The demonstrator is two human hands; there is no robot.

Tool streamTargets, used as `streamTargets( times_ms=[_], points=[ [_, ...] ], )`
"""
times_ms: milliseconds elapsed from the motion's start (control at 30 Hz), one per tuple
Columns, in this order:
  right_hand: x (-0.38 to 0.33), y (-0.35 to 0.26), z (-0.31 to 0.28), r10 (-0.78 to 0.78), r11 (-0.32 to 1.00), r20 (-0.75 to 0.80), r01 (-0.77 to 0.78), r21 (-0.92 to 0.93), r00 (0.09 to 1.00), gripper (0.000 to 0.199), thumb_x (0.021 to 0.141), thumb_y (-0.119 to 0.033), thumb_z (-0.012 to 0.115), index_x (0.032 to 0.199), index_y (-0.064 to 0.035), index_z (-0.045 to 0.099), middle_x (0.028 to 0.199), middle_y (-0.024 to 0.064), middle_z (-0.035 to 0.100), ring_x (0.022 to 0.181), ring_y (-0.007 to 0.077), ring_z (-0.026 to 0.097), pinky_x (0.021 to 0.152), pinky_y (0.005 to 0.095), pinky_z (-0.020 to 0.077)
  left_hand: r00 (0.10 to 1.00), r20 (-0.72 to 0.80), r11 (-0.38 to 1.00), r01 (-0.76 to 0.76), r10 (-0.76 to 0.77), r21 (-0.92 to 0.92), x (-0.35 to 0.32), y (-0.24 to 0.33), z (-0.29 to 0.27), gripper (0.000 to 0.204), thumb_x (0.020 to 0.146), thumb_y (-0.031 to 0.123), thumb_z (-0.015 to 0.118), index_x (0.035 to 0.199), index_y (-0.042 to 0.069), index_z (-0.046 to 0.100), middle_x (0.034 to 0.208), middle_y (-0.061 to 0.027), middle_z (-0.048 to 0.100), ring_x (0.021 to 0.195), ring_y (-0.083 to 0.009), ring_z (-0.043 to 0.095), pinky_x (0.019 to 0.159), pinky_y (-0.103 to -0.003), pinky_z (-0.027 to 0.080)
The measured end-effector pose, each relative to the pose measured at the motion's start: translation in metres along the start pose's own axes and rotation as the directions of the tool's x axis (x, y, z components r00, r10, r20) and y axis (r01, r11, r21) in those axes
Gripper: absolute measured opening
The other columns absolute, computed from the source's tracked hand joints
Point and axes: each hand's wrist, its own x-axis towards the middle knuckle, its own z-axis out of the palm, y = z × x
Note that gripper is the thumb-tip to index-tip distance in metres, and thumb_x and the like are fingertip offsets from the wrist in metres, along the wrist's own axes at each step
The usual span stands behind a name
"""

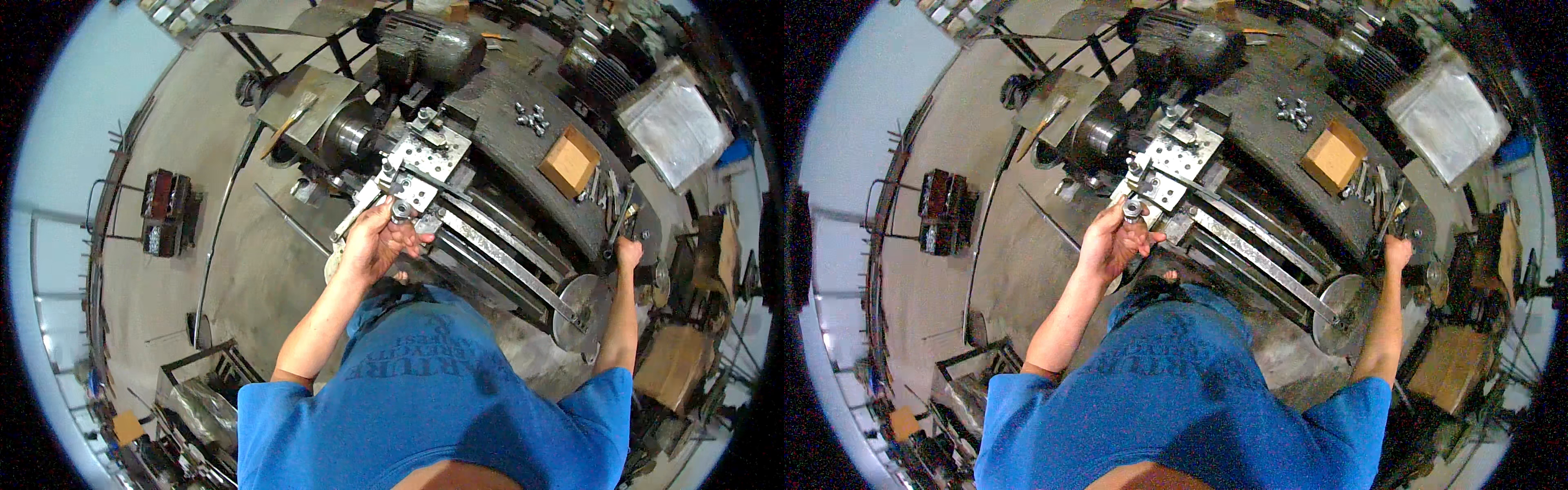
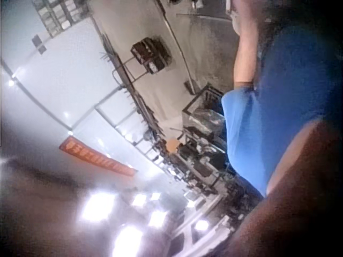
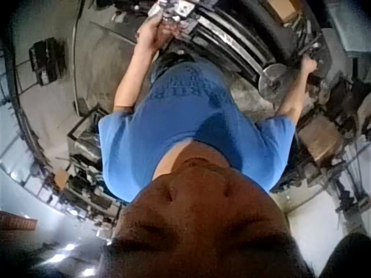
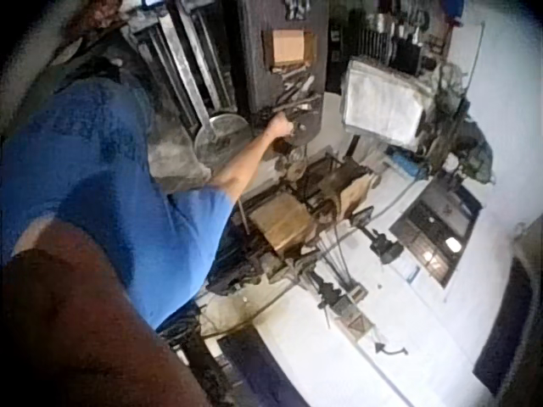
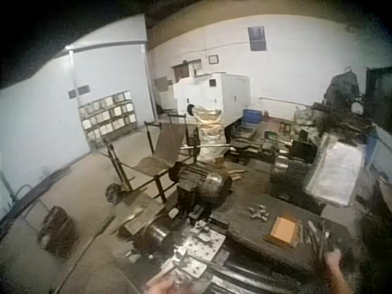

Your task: The person operates a lathe by using levers and handles to control the machine, while occasionally picking up and handling metal parts and a metal rod by hand.

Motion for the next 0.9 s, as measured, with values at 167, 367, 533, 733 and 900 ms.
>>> streamTargets(
  times_ms=[167, 367, 533, 733, 900],
  points=[
    [0.016, 0.026, 0.029, 0.049, 0.995, 0.001, -0.049, -0.084, 0.999, 0.035, 0.065, -0.033, 0.055, 0.074, -0.0002, 0.061, 0.076, 0.0256, 0.056, 0.078, 0.0417, 0.053, 0.07, 0.0462, 0.0423, 1.0, -0.023, 0.996, 0.002, -0.004, -0.09, -0.01, -0.008, -0.006, 0.035, 0.09, 0.034, 0.038, 0.097, 0.001, 0.048, 0.059, -0.0108, 0.054, 0.053, -0.0255, 0.057, 0.073, -0.042, 0.048],
    [0.022, 0.036, 0.03, -0.036, 0.984, 0.088, 0.05, -0.169, 0.995, 0.043, 0.063, -0.037, 0.057, 0.081, 0.0024, 0.062, 0.087, 0.0264, 0.057, 0.081, 0.0419, 0.054, 0.073, 0.0463, 0.0426, 0.993, 0.055, 0.982, -0.091, 0.102, -0.168, -0.021, -0.014, -0.003, 0.033, 0.089, 0.034, 0.04, 0.099, 0.004, 0.047, 0.062, -0.0049, 0.051, 0.054, -0.0216, 0.056, 0.075, -0.041, 0.047],
    [0.018, 0.019, 0.013, 0.176, 0.976, 0.075, -0.164, -0.14, 0.982, 0.049, 0.067, -0.047, 0.058, 0.083, -0.0003, 0.064, 0.09, 0.0227, 0.06, 0.088, 0.039, 0.056, 0.078, 0.0433, 0.043, 0.989, 0.017, 0.971, -0.143, 0.149, -0.194, -0.027, -0.014, 0.0, 0.032, 0.088, 0.033, 0.042, 0.098, 0.003, 0.048, 0.062, -0.0059, 0.052, 0.053, -0.0198, 0.056, 0.078, -0.041, 0.046],
    [0.001, -0.066, -0.043, -0.046, 0.996, 0.157, 0.033, 0.085, 0.986, 0.039, 0.064, -0.022, 0.058, 0.093, 0.0047, 0.061, 0.09, 0.0206, 0.061, 0.086, 0.027, 0.059, 0.077, 0.0318, 0.0443, 0.991, -0.062, 0.97, -0.131, 0.121, -0.204, -0.033, -0.013, -0.001, 0.033, 0.088, 0.033, 0.043, 0.096, 0.001, 0.049, 0.059, -0.0087, 0.053, 0.052, -0.0218, 0.056, 0.069, -0.041, 0.049],
    [-0.109, -0.274, -0.127, -0.792, 0.529, 0.271, 0.393, 0.752, 0.547, 0.042, 0.053, -0.015, 0.06, 0.093, -0.0039, 0.062, 0.108, 0.0137, 0.056, 0.093, 0.0249, 0.057, 0.082, 0.0313, 0.0435, 0.972, -0.107, 0.95, -0.179, 0.212, 0.257, -0.027, -0.02, -0.006, 0.029, 0.087, 0.025, 0.05, 0.095, -0.003, 0.05, 0.058, -0.0105, 0.055, 0.052, -0.0187, 0.057, 0.062, -0.033, 0.051]
  ],
)
